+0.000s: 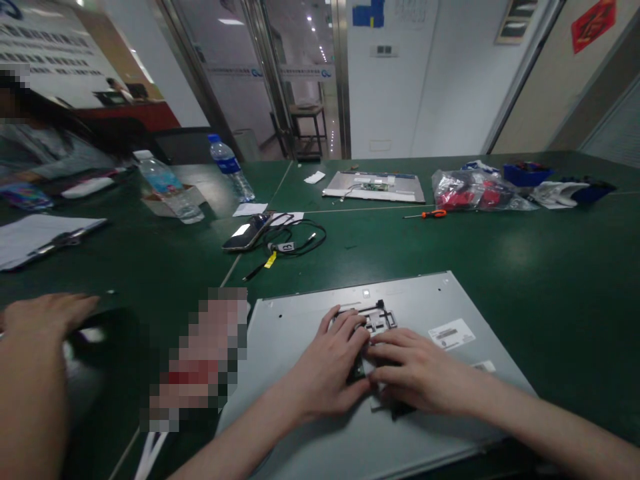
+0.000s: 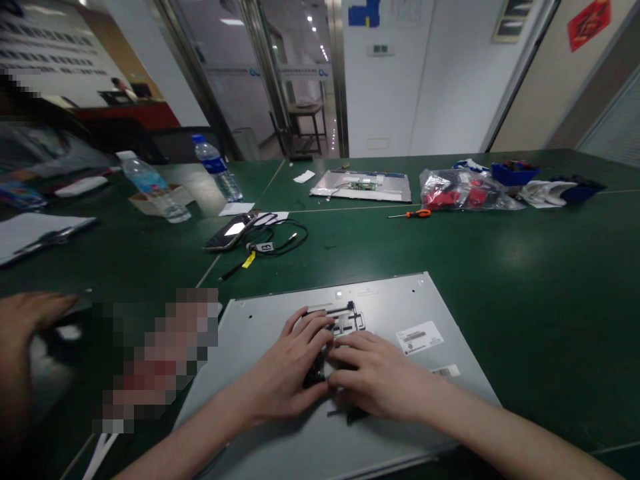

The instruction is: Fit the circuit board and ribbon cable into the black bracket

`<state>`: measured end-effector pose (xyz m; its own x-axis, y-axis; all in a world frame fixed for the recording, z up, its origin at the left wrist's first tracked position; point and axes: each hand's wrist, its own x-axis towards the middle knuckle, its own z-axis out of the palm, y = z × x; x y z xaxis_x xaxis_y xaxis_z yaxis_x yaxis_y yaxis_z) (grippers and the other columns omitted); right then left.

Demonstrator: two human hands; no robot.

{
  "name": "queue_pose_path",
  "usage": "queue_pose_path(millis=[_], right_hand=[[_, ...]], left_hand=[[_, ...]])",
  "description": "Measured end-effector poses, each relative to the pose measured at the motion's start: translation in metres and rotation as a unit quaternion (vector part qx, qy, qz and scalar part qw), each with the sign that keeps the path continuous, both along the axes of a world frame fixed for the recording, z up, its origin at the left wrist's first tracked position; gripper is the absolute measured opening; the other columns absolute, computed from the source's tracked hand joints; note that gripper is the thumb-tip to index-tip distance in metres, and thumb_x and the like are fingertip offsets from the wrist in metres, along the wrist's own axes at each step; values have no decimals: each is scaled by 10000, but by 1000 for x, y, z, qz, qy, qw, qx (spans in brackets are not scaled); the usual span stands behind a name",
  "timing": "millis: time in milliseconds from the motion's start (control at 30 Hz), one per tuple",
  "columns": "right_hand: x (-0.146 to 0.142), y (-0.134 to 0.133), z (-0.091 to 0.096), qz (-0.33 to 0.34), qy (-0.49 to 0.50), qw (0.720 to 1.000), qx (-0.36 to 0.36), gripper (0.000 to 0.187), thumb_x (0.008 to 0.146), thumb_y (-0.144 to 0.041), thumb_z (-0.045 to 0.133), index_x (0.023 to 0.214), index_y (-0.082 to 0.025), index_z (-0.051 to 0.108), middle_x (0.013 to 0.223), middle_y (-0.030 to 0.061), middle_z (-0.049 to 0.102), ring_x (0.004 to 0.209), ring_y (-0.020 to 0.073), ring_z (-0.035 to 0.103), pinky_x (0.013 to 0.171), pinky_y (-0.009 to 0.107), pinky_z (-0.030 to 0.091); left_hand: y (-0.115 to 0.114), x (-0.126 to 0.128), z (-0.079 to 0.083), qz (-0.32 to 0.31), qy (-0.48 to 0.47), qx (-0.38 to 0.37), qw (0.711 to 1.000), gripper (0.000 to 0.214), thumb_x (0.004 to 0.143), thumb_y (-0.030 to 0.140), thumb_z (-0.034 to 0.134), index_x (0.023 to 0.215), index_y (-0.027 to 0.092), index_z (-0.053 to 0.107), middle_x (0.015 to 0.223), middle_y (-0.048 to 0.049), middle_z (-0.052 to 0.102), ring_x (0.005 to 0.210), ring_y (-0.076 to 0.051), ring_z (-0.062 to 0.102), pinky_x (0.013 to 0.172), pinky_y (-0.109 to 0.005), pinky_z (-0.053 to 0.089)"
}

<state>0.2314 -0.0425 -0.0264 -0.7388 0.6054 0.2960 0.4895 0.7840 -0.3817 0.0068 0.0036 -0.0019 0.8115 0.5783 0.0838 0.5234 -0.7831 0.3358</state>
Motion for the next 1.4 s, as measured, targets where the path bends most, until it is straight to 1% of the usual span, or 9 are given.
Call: queue_pose_path(millis=[133, 333, 500, 633, 767, 933, 1067, 1200, 1400], right_hand=[[3, 3, 4, 5, -10, 1000, -17, 142, 1003, -293, 634, 1094, -219, 714, 1292, 87, 637, 1290, 249, 501, 1085, 426, 425], [6, 4, 4, 12, 6, 1000, -22, 222, 1039, -375, 582, 1093, -225, 736, 1314, 88, 623, 1278, 240, 506, 1083, 411, 430], [8, 4, 1, 16, 12, 999, -34, 243, 1019, -413, 616, 1110, -231, 749, 1369, 93, 603, 1290, 238, 500, 1100, 411, 416], [10, 3, 7, 24, 7, 998, -50, 231, 1009, -417, 630, 1064, -238, 765, 1409, 99, 576, 1326, 246, 479, 1124, 432, 391], [11, 1, 12, 29, 0, 998, -60, 249, 1010, -440, 619, 1060, -246, 767, 1404, 107, 557, 1323, 257, 473, 1114, 433, 388], [10, -1, 11, 34, -9, 997, -66, 253, 1025, -450, 591, 1092, -275, 761, 1363, 101, 559, 1278, 254, 493, 1077, 437, 407], [9, -1, 9, 31, -4, 997, -70, 270, 1039, -444, 561, 1111, -272, 757, 1379, 111, 544, 1276, 261, 491, 1072, 438, 414], [10, -3, 8, 25, 1, 997, -69, 289, 1046, -442, 544, 1147, -265, 748, 1406, 121, 529, 1289, 270, 482, 1076, 441, 415], [9, -4, 9, 27, 0, 998, -62, 280, 1046, -419, 546, 1163, -255, 740, 1427, 121, 525, 1287, 273, 487, 1067, 436, 435]], left_hand=[[0, 0, 0, -3, -7, -1, 1000, 441, 805, 406, 746, 1148, 214, 546, 1314, -100, 563, 1344, -320, 450, 1248, -554, 174], [2, 1, 5, -10, -17, -15, 1000, 518, 747, 485, 812, 1107, 212, 559, 1230, -90, 597, 1268, -335, 497, 1223, -580, 218], [5, 0, 9, -25, -28, -25, 999, 389, 815, 366, 738, 1127, 222, 556, 1243, -81, 602, 1262, -312, 512, 1225, -581, 214], [5, -1, 7, -25, -38, -27, 999, 397, 783, 267, 719, 1140, 225, 552, 1242, -71, 604, 1256, -298, 523, 1231, -570, 212], [4, -2, 5, -21, -37, -25, 999, 407, 763, 252, 738, 1127, 225, 559, 1254, -75, 607, 1270, -305, 517, 1232, -575, 202], [8, -6, 4, -24, -35, -25, 999, 401, 766, 294, 792, 1099, 234, 577, 1269, -67, 620, 1298, -311, 507, 1235, -583, 176], [12, -8, 5, -45, -30, -50, 997, 368, 805, 303, 791, 1108, 237, 593, 1219, -56, 642, 1192, -284, 575, 1191, -554, 282], [15, -9, 4, -56, -26, -68, 996, 365, 854, 334, 787, 1151, 237, 596, 1243, -71, 637, 1154, -289, 580, 1053, -489, 437], [15, -13, -1, -53, -42, -87, 994, 443, 855, 397, 808, 1206, 235, 592, 1251, -83, 638, 1119, -282, 600, 961, -435, 498]])
